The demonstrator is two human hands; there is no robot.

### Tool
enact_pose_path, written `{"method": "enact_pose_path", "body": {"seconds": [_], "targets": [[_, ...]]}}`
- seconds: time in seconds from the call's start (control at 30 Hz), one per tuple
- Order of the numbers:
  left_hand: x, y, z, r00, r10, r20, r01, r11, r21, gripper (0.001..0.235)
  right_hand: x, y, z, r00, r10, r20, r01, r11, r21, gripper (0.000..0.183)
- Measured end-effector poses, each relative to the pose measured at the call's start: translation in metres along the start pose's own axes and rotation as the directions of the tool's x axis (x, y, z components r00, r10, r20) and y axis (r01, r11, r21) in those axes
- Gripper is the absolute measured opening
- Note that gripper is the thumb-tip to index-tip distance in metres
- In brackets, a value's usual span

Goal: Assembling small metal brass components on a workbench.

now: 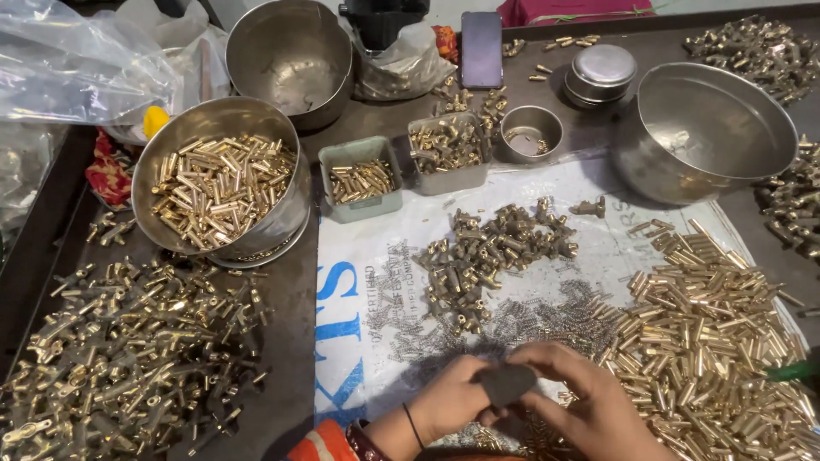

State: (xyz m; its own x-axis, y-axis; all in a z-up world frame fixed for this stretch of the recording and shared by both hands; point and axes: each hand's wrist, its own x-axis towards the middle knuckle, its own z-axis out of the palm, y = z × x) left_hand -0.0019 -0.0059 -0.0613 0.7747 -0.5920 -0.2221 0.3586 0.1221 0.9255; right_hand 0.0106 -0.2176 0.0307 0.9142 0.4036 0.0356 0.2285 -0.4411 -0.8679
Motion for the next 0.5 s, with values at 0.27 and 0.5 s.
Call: {"method": "enact_pose_path", "body": {"seconds": [0.27, 0.5], "targets": [[-0.009, 0.036, -0.008, 0.994, -0.061, -0.091, 0.051, 0.992, -0.112, 0.019, 0.01, 0.044, -0.032, 0.882, 0.371, -0.29, -0.437, 0.875, -0.209, 0.023], [-0.008, 0.034, -0.004, 0.979, -0.125, -0.161, 0.102, 0.984, -0.145, 0.027, 0.002, 0.039, -0.011, 0.992, 0.108, -0.071, -0.128, 0.754, -0.645, 0.031]]}}
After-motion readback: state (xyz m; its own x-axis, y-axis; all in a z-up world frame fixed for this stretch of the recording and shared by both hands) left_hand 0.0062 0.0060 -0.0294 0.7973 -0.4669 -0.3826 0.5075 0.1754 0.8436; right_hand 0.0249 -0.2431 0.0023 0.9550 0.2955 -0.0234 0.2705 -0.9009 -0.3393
